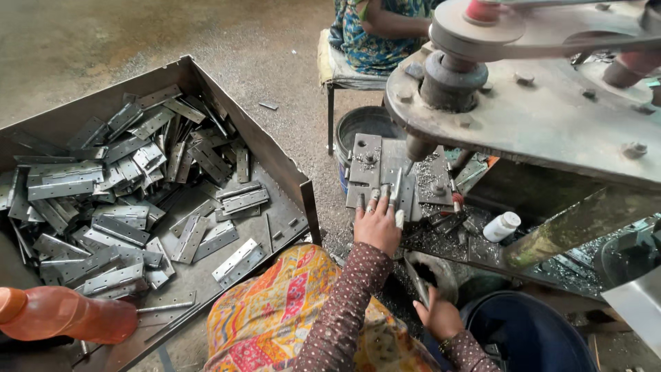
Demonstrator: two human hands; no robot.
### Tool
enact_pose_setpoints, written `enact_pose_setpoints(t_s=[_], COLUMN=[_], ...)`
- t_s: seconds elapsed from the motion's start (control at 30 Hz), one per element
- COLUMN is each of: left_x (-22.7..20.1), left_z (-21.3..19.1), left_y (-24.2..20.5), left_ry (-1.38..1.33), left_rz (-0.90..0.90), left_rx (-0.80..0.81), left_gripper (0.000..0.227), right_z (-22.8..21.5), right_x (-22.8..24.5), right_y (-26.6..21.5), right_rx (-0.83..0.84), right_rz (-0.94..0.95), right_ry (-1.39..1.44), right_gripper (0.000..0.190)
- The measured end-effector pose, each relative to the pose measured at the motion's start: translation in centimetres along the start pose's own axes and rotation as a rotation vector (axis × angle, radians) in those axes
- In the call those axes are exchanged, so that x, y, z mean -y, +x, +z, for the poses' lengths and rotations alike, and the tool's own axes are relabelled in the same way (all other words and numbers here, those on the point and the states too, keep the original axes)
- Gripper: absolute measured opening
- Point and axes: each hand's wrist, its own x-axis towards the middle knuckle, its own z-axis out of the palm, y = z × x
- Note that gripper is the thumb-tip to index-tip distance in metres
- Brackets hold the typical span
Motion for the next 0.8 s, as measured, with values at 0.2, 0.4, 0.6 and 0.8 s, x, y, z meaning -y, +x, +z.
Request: enact_pose_setpoints(t_s=[0.2,0.4,0.6,0.8], left_x=[0.0,0.4,0.7,0.1], left_z=[0.4,1.9,1.7,0.6], left_y=[2.1,4.6,3.2,3.3], left_ry=[0.2,0.047,0.08,0.094], left_rz=[0.047,-0.093,-0.047,-0.03], left_rx=[-0.098,0.191,0.08,0.145], left_gripper=[0.039,0.043,0.041,0.037], right_z=[-7.3,-6.3,-1.2,-7.3], right_x=[1.4,1.5,0.8,1.4], right_y=[3.2,1.8,0.0,3.3], right_rx=[0.076,0.038,0.028,0.129], right_rz=[-0.051,-0.044,0.04,-0.012], right_ry=[0.079,-0.008,-0.041,-0.006], right_gripper=[0.067,0.066,0.066,0.07])
